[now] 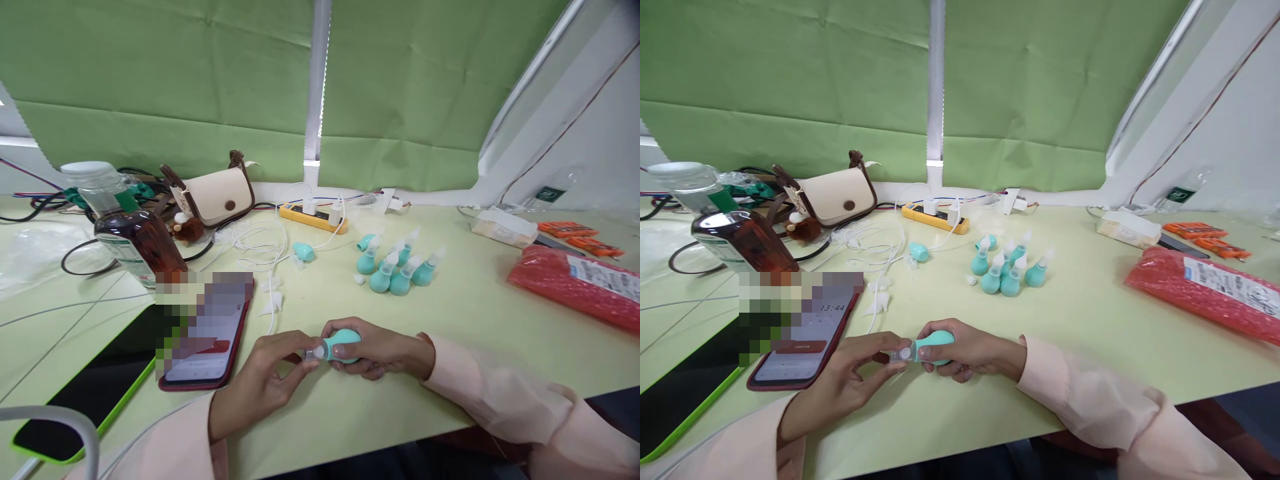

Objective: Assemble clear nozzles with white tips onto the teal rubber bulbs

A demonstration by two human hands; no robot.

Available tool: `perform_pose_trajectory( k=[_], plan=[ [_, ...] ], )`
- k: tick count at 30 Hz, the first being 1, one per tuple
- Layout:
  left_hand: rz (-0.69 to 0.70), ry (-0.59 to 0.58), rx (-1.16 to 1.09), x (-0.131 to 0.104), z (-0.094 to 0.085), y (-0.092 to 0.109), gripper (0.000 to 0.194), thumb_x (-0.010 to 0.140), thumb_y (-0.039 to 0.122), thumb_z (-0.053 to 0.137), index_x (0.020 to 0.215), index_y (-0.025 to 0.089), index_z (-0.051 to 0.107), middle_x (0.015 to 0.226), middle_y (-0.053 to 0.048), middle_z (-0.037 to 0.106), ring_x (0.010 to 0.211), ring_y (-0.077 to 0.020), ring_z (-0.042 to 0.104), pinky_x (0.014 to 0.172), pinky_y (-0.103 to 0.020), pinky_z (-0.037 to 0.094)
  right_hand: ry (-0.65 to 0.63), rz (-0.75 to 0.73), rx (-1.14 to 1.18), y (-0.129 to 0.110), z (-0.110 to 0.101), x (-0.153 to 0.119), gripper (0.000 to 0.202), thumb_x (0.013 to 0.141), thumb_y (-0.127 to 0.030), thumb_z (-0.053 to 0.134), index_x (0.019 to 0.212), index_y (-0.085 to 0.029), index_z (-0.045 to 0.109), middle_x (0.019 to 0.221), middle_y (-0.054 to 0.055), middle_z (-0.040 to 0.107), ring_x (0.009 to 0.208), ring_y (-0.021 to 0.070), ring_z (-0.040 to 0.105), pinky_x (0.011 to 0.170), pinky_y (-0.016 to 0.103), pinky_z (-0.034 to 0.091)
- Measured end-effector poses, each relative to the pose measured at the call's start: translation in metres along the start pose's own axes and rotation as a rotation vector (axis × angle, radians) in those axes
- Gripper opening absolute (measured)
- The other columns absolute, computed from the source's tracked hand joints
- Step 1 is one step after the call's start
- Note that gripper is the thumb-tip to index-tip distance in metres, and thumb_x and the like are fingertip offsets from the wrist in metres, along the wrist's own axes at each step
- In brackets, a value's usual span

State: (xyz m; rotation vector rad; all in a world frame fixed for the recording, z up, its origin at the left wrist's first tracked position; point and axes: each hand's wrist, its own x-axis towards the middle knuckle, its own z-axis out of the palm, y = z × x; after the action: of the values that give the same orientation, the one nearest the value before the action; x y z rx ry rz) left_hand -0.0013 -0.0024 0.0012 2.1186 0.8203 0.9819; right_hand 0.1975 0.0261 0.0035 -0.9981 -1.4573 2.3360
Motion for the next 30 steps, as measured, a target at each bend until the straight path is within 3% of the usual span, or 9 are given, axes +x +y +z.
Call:
perform_pose_trajectory(
  k=[5, 11, 13, 15, 18, 22, 26, 28, 30],
  plan=[
    [-0.122, 0.025, -0.08, 0.001, 0.002, -0.003, 0.014, 0.074, 0.016, 0.057, 0.087, 0.014, 0.062, 0.081, -0.006, 0.066, 0.071, -0.015, 0.059, 0.063, -0.022, 0.047, 0.099, -0.064, -0.139, -0.001, 0.001, 0.0, 0.028, 0.072, -0.038, 0.058, 0.087, -0.02, 0.042, 0.061, -0.006, 0.046, 0.036, 0.0, 0.027, 0.03, 0.012, 0.022],
    [-0.46, 0.118, -0.532, 0.005, 0.005, -0.011, 0.023, 0.062, 0.021, 0.068, 0.083, 0.014, 0.062, 0.079, -0.006, 0.066, 0.069, -0.0166, 0.059, 0.058, -0.024, 0.049, 0.562, -0.62, -0.882, 0.011, 0.008, 0.0, 0.027, 0.071, -0.037, 0.057, 0.085, -0.018, 0.045, 0.073, 0.0, 0.05, 0.058, 0.009, 0.047, 0.053, 0.022, 0.039],
    [-0.489, 0.127, -0.576, 0.005, 0.004, -0.012, 0.024, 0.06, 0.021, 0.069, 0.082, 0.014, 0.063, 0.076, -0.005, 0.066, 0.067, -0.0163, 0.059, 0.058, -0.025, 0.049, 0.623, -0.761, -1.123, 0.015, 0.008, 0.0, 0.026, 0.073, -0.037, 0.055, 0.087, -0.017, 0.046, 0.076, 0.002, 0.052, 0.064, 0.0116, 0.048, 0.057, 0.024, 0.038],
    [-0.489, 0.118, -0.526, 0.004, 0.004, -0.012, 0.023, 0.061, 0.02, 0.069, 0.083, 0.013, 0.064, 0.076, -0.005, 0.066, 0.066, -0.0159, 0.059, 0.058, -0.025, 0.049, 0.6, -0.771, -1.24, 0.016, 0.008, -0.001, 0.025, 0.076, -0.038, 0.051, 0.088, -0.017, 0.045, 0.076, 0.003, 0.053, 0.062, 0.0118, 0.047, 0.055, 0.024, 0.037],
    [-0.436, 0.1, -0.406, 0.001, 0.004, -0.009, 0.024, 0.065, 0.021, 0.066, 0.088, 0.013, 0.065, 0.071, -0.005, 0.066, 0.062, -0.0155, 0.059, 0.055, -0.025, 0.048, 0.552, -0.647, -1.139, 0.014, 0.008, -0.003, 0.024, 0.077, -0.038, 0.049, 0.087, -0.018, 0.043, 0.074, 0.001, 0.051, 0.06, 0.0108, 0.045, 0.054, 0.023, 0.035],
    [-0.373, 0.112, -0.37, -0.001, 0.004, -0.005, 0.025, 0.068, 0.022, 0.064, 0.09, 0.011, 0.065, 0.067, -0.005, 0.064, 0.055, -0.0137, 0.057, 0.053, -0.025, 0.047, 0.47, -0.506, -0.749, 0.013, 0.012, -0.002, 0.026, 0.076, -0.041, 0.053, 0.079, -0.019, 0.038, 0.067, -0.003, 0.043, 0.056, 0.0075, 0.039, 0.049, 0.019, 0.032],
    [-0.413, 0.111, -0.484, 0.002, 0.001, -0.003, 0.018, 0.068, 0.023, 0.065, 0.084, 0.014, 0.065, 0.067, -0.001, 0.06, 0.053, -0.0096, 0.051, 0.051, -0.02, 0.043, 0.235, -0.378, -0.349, 0.02, 0.019, 0.003, 0.03, 0.079, -0.046, 0.045, 0.089, -0.021, 0.032, 0.059, -0.007, 0.037, 0.043, 0.0047, 0.034, 0.041, 0.017, 0.031],
    [-0.433, 0.155, -0.547, 0.004, -0.002, -0.003, 0.013, 0.069, 0.024, 0.064, 0.079, 0.016, 0.064, 0.068, 0.001, 0.058, 0.059, -0.0088, 0.051, 0.055, -0.017, 0.042, 0.12, -0.391, -0.292, 0.021, 0.023, 0.003, 0.032, 0.082, -0.048, 0.038, 0.098, -0.021, 0.029, 0.064, -0.005, 0.042, 0.048, 0.007, 0.042, 0.045, 0.02, 0.037],
    [-0.448, 0.249, -0.593, 0.006, -0.006, -0.004, 0.01, 0.07, 0.025, 0.063, 0.076, 0.018, 0.062, 0.073, 0.001, 0.057, 0.068, -0.0091, 0.051, 0.061, -0.016, 0.041, 0.155, -0.507, -0.401, 0.017, 0.022, 0.001, 0.034, 0.084, -0.047, 0.033, 0.105, -0.02, 0.029, 0.082, 0.003, 0.049, 0.067, 0.0112, 0.049, 0.057, 0.026, 0.043]
  ],
)
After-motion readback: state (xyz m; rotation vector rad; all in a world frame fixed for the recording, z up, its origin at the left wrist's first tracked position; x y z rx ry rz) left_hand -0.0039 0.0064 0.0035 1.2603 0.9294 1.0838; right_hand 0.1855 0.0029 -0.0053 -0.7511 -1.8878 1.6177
